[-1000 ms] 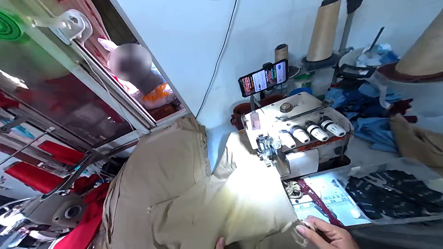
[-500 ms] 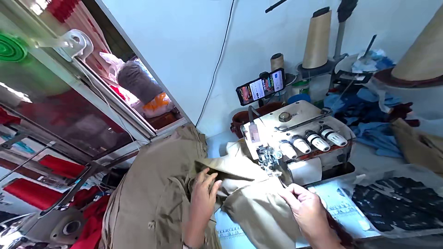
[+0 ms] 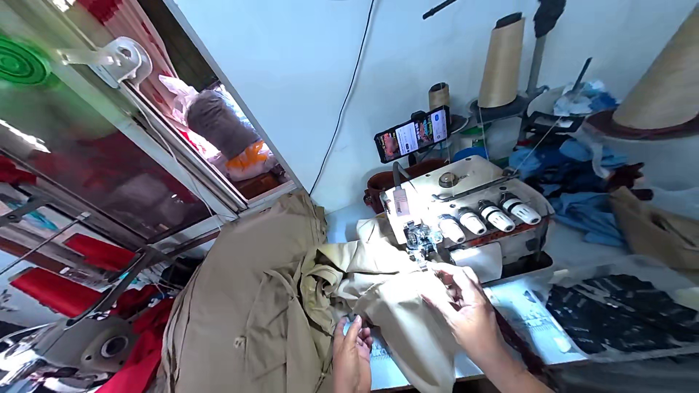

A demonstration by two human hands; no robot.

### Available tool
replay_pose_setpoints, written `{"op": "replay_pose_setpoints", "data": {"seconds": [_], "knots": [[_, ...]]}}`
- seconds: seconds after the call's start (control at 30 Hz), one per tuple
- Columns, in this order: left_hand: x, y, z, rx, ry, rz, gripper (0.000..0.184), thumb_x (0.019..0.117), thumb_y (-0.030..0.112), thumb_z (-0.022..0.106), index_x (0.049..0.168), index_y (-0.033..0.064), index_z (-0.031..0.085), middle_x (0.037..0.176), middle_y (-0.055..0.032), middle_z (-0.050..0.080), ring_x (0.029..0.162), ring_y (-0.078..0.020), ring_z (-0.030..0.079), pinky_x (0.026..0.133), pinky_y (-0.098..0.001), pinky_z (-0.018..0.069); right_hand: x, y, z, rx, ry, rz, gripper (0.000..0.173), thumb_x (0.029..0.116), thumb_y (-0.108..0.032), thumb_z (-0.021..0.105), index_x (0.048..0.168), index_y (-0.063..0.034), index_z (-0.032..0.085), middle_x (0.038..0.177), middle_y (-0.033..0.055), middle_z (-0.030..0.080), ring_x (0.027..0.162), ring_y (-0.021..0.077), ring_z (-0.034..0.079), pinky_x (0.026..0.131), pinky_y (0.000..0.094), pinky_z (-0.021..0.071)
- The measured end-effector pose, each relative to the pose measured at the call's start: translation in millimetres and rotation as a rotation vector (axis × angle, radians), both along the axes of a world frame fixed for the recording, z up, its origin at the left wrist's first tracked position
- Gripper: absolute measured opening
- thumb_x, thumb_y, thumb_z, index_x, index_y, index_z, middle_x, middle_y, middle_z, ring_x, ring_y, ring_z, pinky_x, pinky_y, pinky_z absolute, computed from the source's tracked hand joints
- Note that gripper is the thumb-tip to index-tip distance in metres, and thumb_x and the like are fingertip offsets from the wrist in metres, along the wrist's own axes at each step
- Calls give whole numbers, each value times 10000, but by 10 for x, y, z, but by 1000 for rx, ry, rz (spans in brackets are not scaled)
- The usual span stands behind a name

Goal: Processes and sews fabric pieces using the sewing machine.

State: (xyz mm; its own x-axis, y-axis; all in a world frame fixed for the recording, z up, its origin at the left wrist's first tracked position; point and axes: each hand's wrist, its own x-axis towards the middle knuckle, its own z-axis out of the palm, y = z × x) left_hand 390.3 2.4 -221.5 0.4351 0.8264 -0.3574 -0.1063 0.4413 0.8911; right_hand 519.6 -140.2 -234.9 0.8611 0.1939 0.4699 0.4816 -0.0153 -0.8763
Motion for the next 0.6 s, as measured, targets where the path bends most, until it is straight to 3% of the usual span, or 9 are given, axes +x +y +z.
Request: {"op": "replay_pose_setpoints", "data": {"seconds": [0.07, 0.13, 0.17, 0.23, 0.27, 0.33, 0.43, 0.5, 0.6], "knots": [[44, 29, 26, 35, -7, 14, 481, 1033, 31, 536, 1462, 10, 319, 978, -112, 572, 698, -145, 604, 641, -293, 547, 66, -4, 32, -76, -71, 16, 238, 898, -324, 701, 1048, -160, 785, 1052, 29, 642, 889, 95, 639, 750, 280, 576], [76, 55, 31, 24, -11, -11, 547, 1028, 32, 548, 1499, 32, 271, 961, -108, 559, 686, -151, 597, 640, -304, 550, 131, 2, 76, -41, -69, -28, 150, 936, -181, 617, 936, -94, 739, 913, 29, 660, 801, 104, 648, 713, 301, 574], [69, 72, 18, -10, -9, -29, 491, 1030, 39, 547, 1467, 35, 323, 912, -94, 551, 655, -141, 574, 610, -289, 533, 167, -8, 102, 1, -28, -52, 153, 958, -101, 555, 950, -27, 689, 845, 58, 657, 734, 137, 640, 674, 344, 559], [1, 88, -16, -92, -11, -90, 135, 1046, 77, 525, 1174, 33, 528, 704, -47, 556, 501, -91, 507, 470, -223, 477, 284, -57, 112, 107, 118, -62, 180, 1018, -77, 463, 995, 10, 619, 732, 29, 640, 577, 102, 613, 556, 300, 555], [-67, 81, -29, -119, -33, -149, 102, 1057, 93, 504, 1035, 27, 578, 646, -41, 568, 458, -71, 483, 432, -199, 445, 333, -94, 99, 182, 203, -35, 199, 1061, -98, 431, 1004, -1, 596, 691, 12, 638, 512, 85, 600, 501, 267, 551], [-247, 8, -36, -41, -39, -286, 150, 1062, 88, 480, 997, 17, 596, 696, -50, 632, 525, -68, 562, 496, -201, 497, 353, -193, 45, 232, 281, 15, 247, 1084, -151, 411, 1026, -14, 607, 740, 21, 676, 546, 93, 634, 516, 260, 564], [-453, -138, -55, 118, -90, -314, 183, 1034, 4, 460, 1145, -43, 598, 928, -106, 746, 836, -159, 733, 809, -342, 617, 258, -261, -48, 104, 91, 110, 298, 988, -250, 586, 1196, -40, 621, 965, 8, 700, 851, 72, 690, 737, 254, 595], [-549, -184, 4, 91, -178, -250, 239, 1080, 40, 344, 1188, -2, 553, 968, -86, 753, 889, -170, 748, 848, -369, 624, 177, -223, -29, 75, 88, 160, 411, 890, -321, 742, 1202, -84, 618, 888, -41, 685, 771, 43, 659, 678, 213, 566], [-677, -112, 93, 105, -233, -230, 321, 1107, 133, 267, 1192, 62, 568, 948, -44, 775, 867, -129, 759, 809, -338, 639, 35, -240, 70, 96, 295, 276, 517, 781, -206, 822, 1212, -74, 569, 845, -15, 673, 657, 70, 622, 598, 216, 535]]}}
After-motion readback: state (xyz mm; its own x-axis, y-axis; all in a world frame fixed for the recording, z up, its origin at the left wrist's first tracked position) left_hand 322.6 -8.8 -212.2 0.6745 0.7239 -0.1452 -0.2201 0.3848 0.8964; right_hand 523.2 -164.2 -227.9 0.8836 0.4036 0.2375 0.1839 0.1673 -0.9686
